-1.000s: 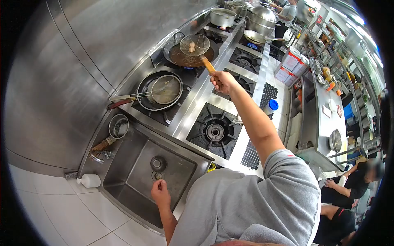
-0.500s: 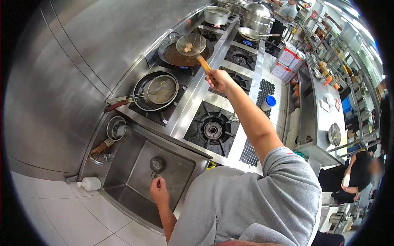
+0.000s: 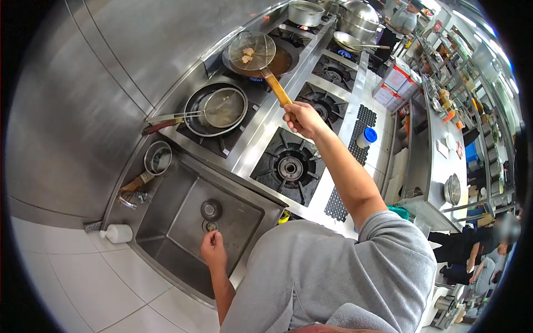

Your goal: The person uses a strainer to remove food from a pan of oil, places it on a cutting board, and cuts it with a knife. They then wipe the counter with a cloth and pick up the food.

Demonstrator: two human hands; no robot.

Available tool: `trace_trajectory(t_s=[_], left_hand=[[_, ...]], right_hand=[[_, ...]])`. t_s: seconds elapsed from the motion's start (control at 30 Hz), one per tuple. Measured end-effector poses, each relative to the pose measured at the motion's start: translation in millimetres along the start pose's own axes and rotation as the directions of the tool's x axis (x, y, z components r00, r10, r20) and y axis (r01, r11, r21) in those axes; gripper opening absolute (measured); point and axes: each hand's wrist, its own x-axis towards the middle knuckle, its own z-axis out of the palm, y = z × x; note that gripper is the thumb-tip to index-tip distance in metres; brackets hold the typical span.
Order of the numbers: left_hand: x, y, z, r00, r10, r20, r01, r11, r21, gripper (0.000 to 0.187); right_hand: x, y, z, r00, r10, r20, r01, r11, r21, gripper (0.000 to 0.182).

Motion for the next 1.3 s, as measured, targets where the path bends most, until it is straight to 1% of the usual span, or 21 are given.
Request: trace_trajectory(t_s=[0.03,0.1,0.13,0.17,0.23,0.3,0.4,0.57,0.67,0.73,0.8,0.83,0.87,0.9,0.97,1.03,1.07,1.17,1.2,1.27,1.3], left_hand=[[-1,4,1,1.000,-0.015,-0.007,0.015,1.000,0.005,0.021],[-3,11,4,0.999,0.031,-0.011,-0.031,0.999,0.012,0.021],[-4,12,5,1.000,0.016,-0.020,-0.015,1.000,0.021,0.021],[-3,10,6,1.000,0.007,0.004,-0.007,1.000,-0.002,0.021],[-3,8,7,1.000,-0.017,0.019,0.017,1.000,-0.016,0.021],[-3,6,6,0.999,-0.017,0.044,0.017,1.000,0.003,0.022],[-7,3,6,0.999,-0.023,0.037,0.023,1.000,0.006,0.023],[-10,6,0,0.999,-0.036,0.037,0.036,0.999,0.016,0.022],[-8,2,-1,0.998,-0.047,0.030,0.047,0.999,0.009,0.022],[-5,0,-2,0.999,-0.040,0.028,0.040,0.999,0.001,0.022],[-1,1,-2,0.999,-0.041,0.015,0.040,0.998,0.054,0.022],[0,2,-1,0.999,-0.030,0.022,0.029,0.999,0.046,0.022],[1,2,-1,1.000,-0.022,0.009,0.022,0.999,0.026,0.023],[1,2,0,1.000,-0.013,-0.003,0.013,1.000,0.004,0.023],[2,1,0,1.000,0.004,0.005,-0.004,1.000,0.002,0.023],[1,-1,1,1.000,0.020,0.004,-0.020,1.000,0.000,0.023],[0,-3,1,1.000,0.006,-0.006,-0.006,1.000,0.013,0.023],[-4,-6,2,1.000,-0.017,-0.015,0.017,1.000,0.020,0.023],[-5,-5,2,0.999,-0.039,-0.014,0.039,0.999,0.023,0.022],[-8,0,2,0.999,-0.039,-0.016,0.039,0.999,0.028,0.023],[-10,1,1,0.999,-0.048,-0.019,0.049,0.998,0.040,0.023]], right_hand=[[-13,3,9,1.000,0.022,0.019,-0.022,1.000,0.007,0.020],[-26,20,21,0.996,0.048,0.076,-0.050,0.999,0.017,0.022],[-36,27,27,0.993,0.070,0.100,-0.074,0.997,0.033,0.024],[-43,37,32,0.985,0.075,0.158,-0.083,0.996,0.043,0.024],[-52,56,39,0.970,0.148,0.193,-0.154,0.988,0.018,0.020],[-54,78,43,0.960,0.173,0.220,-0.179,0.984,0.004,0.019],[-59,102,48,0.940,0.243,0.239,-0.247,0.969,-0.013,0.018],[-56,132,46,0.936,0.247,0.251,-0.251,0.968,-0.014,0.017],[-56,128,44,0.939,0.227,0.259,-0.229,0.973,-0.024,0.018],[-58,109,46,0.943,0.201,0.265,-0.218,0.975,0.035,0.018],[-56,82,44,0.955,0.178,0.237,-0.196,0.979,0.053,0.019],[-52,68,41,0.961,0.161,0.225,-0.180,0.981,0.070,0.019],[-47,55,38,0.974,0.141,0.177,-0.156,0.985,0.076,0.019],[-33,48,27,0.982,0.090,0.168,-0.105,0.991,0.081,0.020],[-17,15,15,0.994,0.056,0.095,-0.062,0.996,0.060,0.020],[6,-16,2,1.000,0.004,0.022,-0.003,0.998,-0.062,0.019],[15,-29,-2,0.999,-0.001,-0.049,-0.005,0.993,-0.121,0.019],[59,-52,-33,0.990,0.014,-0.143,-0.057,0.950,-0.306,0.018],[67,-58,-38,0.989,0.002,-0.145,-0.047,0.950,-0.308,0.018],[80,-68,-45,0.965,0.005,-0.261,-0.112,0.911,-0.396,0.019],[86,-72,-50,0.965,-0.002,-0.263,-0.106,0.912,-0.396,0.019]])
